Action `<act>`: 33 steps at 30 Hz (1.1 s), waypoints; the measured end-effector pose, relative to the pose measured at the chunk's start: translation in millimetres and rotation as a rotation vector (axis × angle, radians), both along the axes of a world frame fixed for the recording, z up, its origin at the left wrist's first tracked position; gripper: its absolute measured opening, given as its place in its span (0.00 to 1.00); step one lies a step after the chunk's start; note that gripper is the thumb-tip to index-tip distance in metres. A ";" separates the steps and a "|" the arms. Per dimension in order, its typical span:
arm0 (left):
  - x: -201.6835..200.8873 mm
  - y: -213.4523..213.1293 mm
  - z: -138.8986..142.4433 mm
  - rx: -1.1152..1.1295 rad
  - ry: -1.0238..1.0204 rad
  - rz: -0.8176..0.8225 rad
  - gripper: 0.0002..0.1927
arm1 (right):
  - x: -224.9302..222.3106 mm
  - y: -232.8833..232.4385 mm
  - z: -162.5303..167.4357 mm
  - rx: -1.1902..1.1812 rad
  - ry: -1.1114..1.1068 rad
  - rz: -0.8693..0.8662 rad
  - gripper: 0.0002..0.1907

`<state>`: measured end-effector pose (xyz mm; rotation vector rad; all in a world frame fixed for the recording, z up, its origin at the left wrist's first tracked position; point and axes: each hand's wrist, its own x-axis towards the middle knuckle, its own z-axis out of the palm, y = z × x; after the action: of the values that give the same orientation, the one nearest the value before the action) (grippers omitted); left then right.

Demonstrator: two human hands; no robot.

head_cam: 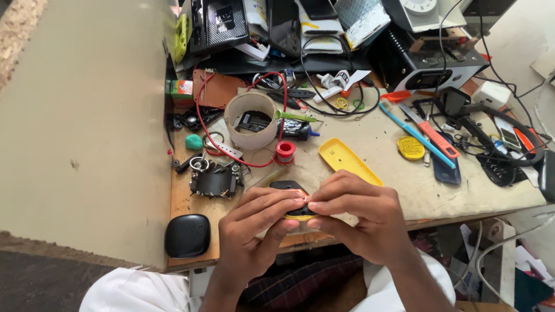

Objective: The person holds two feature phones, compares their keypads, and works on a yellow phone. They remove the back cover, insert and seat the battery, power the phone on, press keypad buttons while the screen lights up, then reopen the cover, remove the battery, and reattach the cover.

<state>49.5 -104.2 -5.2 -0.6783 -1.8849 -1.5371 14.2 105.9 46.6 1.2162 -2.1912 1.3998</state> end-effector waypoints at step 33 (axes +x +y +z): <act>30.0 -7.1 -15.1 0.071 -0.330 0.180 0.11 | -51.7 28.7 -12.5 0.335 -0.212 0.245 0.18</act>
<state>79.5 -111.3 -20.3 -0.2232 -2.0514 -1.6661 -37.5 134.6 34.0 1.5589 -2.5751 1.3388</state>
